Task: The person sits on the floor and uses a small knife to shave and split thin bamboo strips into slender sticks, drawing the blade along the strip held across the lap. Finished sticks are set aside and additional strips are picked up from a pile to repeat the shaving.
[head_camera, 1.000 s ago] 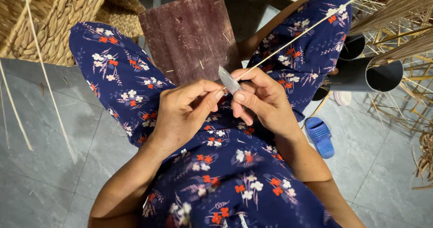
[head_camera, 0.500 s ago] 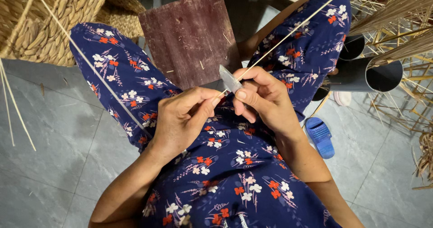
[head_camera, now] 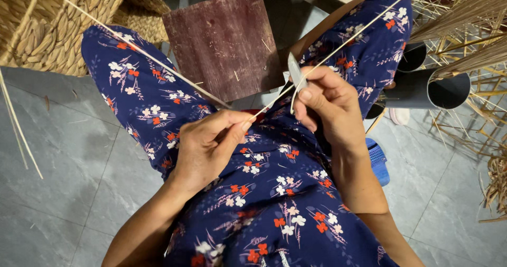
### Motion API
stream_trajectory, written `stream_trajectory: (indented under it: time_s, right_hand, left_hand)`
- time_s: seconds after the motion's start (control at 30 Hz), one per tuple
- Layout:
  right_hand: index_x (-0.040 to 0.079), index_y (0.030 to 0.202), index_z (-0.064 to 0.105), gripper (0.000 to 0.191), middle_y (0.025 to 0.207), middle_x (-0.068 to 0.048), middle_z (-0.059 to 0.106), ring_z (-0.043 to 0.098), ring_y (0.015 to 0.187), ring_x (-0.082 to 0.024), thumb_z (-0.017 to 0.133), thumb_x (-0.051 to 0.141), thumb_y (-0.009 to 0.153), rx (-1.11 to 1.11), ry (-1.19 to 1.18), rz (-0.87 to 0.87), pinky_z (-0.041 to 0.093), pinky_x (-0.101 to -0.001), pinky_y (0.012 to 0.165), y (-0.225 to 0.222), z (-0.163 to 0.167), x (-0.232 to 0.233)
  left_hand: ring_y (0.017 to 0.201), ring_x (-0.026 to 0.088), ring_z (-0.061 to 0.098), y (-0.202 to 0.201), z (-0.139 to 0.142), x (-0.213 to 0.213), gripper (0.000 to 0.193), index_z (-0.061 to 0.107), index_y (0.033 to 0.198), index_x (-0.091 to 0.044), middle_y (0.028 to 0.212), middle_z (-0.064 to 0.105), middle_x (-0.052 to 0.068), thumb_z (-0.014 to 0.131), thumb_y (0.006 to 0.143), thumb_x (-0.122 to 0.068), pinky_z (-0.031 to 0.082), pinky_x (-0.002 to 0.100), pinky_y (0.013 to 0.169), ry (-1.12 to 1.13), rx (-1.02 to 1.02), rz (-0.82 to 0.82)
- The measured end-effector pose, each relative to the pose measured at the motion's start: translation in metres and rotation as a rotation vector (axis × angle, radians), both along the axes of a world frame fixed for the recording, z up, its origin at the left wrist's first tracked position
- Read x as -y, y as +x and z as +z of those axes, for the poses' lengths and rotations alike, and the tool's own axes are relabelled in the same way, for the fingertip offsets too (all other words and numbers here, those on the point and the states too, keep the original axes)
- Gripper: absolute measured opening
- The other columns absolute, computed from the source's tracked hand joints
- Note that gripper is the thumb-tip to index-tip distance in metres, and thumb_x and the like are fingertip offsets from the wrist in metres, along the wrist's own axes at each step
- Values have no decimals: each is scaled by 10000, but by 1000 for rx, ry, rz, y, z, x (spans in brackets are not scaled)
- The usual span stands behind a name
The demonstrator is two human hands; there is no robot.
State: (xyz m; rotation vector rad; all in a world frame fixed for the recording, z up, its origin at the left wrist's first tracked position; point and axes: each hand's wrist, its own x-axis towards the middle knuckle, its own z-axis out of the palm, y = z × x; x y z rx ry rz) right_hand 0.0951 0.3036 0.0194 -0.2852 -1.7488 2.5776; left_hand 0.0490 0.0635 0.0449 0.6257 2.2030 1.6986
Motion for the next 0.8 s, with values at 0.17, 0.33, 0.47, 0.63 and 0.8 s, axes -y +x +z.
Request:
stream_trajectory:
  time_s: [0.17, 0.33, 0.47, 0.63, 0.8]
  right_hand:
    - [-40, 1247, 590, 221, 750, -100, 631, 479, 527, -102, 614, 66, 1054, -46, 12, 17, 358, -232, 468, 1, -5, -2]
    - [-38, 1256, 590, 235, 759, -104, 629, 480, 531, -107, 624, 58, 1044, -41, 30, -71, 354, -226, 470, 0, -4, -11]
    - [-35, 1264, 593, 227, 774, -107, 628, 484, 554, -111, 629, 58, 1060, -72, 32, -113, 356, -222, 489, 0, 1, -19]
    - [-36, 1251, 599, 235, 765, -112, 634, 495, 538, -107, 634, 49, 1035, -19, 0, -150, 363, -219, 464, 1, 4, -19]
    - [-33, 1265, 603, 243, 772, -111, 632, 507, 567, -112, 640, 45, 1037, -31, -14, -119, 372, -225, 493, 0, 0, -18]
  left_hand:
    - [738, 45, 688, 4, -4, 6, 109, 729, 1091, -31, 864, 752, 26, 656, 1011, -33, 558, 188, 653, 39, 12, 9]
    - [700, 48, 691, 4, -6, 16, 123, 738, 1092, -51, 846, 756, 20, 683, 983, -29, 542, 183, 592, -15, -21, 29]
    - [685, 46, 692, 7, -6, 24, 130, 739, 1090, -59, 860, 764, 20, 686, 976, -26, 547, 183, 572, -39, -24, 23]
    - [698, 51, 693, 7, -6, 38, 165, 734, 1121, -52, 880, 755, 26, 661, 980, -5, 555, 187, 597, -46, -33, -7]
    - [705, 60, 673, 12, -6, 44, 175, 738, 1119, -46, 862, 743, 34, 661, 974, 15, 562, 194, 613, -42, 0, -2]
